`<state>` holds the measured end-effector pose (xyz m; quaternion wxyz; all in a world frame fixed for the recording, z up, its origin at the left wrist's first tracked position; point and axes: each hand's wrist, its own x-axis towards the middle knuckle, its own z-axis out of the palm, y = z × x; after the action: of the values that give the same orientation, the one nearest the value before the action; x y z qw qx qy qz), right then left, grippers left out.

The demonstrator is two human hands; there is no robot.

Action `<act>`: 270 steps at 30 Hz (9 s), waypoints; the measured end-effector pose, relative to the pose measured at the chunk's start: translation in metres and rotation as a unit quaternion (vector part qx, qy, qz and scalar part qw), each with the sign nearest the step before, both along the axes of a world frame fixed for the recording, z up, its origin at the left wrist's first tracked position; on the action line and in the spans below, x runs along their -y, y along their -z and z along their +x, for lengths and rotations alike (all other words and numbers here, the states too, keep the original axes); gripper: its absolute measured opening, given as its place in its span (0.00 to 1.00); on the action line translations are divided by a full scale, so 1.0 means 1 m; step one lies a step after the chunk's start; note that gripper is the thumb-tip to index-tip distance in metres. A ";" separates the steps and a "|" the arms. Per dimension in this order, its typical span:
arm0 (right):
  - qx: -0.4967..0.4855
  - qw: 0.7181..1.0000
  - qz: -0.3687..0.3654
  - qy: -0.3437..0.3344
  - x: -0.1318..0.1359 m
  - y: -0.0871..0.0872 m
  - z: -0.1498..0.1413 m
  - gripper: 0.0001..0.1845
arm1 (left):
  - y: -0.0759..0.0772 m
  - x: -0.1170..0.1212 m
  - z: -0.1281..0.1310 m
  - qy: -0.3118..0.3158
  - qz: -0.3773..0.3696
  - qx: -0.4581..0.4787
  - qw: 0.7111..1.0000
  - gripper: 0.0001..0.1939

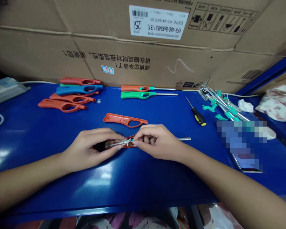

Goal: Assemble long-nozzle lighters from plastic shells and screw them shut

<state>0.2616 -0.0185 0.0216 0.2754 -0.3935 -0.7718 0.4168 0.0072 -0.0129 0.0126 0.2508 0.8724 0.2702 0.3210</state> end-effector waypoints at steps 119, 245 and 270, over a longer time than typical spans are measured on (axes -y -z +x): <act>-0.055 0.985 -0.142 0.076 0.000 -0.003 -0.003 0.12 | 0.002 -0.003 0.003 -0.002 -0.024 0.012 1.000 0.09; 0.252 0.923 0.251 -0.145 0.001 -0.018 0.018 0.27 | -0.014 -0.007 -0.013 0.005 0.026 -0.147 0.989 0.12; 0.283 0.915 0.256 -0.135 -0.004 -0.021 0.021 0.11 | 0.001 -0.003 -0.005 0.089 0.129 -0.183 0.971 0.21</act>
<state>0.2829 -0.0143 0.0426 0.0782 -0.3031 -0.9434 0.1094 0.0018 -0.0096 0.0115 0.1101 0.9618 0.1889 0.1647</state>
